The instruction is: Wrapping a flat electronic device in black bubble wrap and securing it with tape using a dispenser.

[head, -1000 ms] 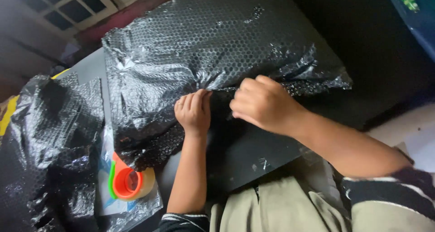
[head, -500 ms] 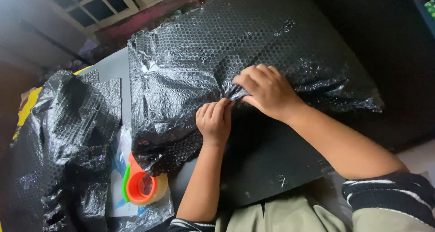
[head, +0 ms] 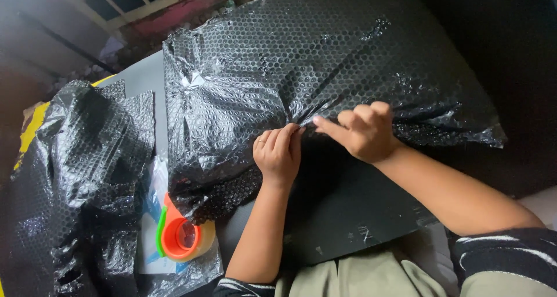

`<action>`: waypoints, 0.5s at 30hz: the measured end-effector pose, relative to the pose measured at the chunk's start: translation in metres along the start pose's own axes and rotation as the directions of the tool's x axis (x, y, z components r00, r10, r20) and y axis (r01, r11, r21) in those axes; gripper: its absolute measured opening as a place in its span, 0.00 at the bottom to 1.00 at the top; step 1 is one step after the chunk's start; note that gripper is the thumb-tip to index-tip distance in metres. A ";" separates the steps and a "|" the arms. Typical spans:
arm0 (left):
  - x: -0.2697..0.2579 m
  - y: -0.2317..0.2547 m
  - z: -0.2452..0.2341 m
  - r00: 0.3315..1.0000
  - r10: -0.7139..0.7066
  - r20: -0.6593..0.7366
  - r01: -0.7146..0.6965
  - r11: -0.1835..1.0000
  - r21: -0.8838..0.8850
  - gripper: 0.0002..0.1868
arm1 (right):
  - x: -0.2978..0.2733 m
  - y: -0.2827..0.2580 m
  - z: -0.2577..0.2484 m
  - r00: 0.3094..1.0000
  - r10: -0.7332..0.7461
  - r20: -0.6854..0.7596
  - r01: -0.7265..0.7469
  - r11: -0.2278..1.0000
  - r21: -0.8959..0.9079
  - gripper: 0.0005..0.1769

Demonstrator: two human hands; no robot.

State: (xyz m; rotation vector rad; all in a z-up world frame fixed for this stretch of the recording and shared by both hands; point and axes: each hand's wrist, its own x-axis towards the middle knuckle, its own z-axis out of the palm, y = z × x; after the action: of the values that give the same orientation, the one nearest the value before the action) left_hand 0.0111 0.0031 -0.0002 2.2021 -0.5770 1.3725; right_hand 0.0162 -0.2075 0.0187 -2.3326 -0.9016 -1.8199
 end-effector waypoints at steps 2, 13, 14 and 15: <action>0.002 0.001 -0.001 1.000 0.004 -0.006 -0.004 1.000 0.011 0.05 | 0.004 0.009 0.004 0.998 0.038 0.041 -0.040 0.999 0.037 0.10; 0.003 0.004 0.000 0.999 -0.006 -0.054 0.006 1.000 -0.010 0.06 | 0.009 0.040 -0.003 0.944 0.118 0.309 -0.258 0.846 0.466 0.10; 0.001 0.003 0.001 0.999 0.000 -0.049 0.000 1.000 -0.002 0.05 | 0.014 0.045 -0.009 0.908 0.206 0.365 -0.382 0.765 0.518 0.12; -0.001 0.001 0.002 0.999 0.006 -0.043 -0.006 1.000 0.006 0.05 | 0.019 0.049 -0.014 0.860 0.284 0.425 -0.496 0.666 0.557 0.15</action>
State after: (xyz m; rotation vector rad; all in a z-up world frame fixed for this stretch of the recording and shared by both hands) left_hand 0.0111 0.0014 -0.0017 2.1714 -0.5651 1.4230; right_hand 0.0292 -0.2460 0.0549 -2.1159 -0.7878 -0.7915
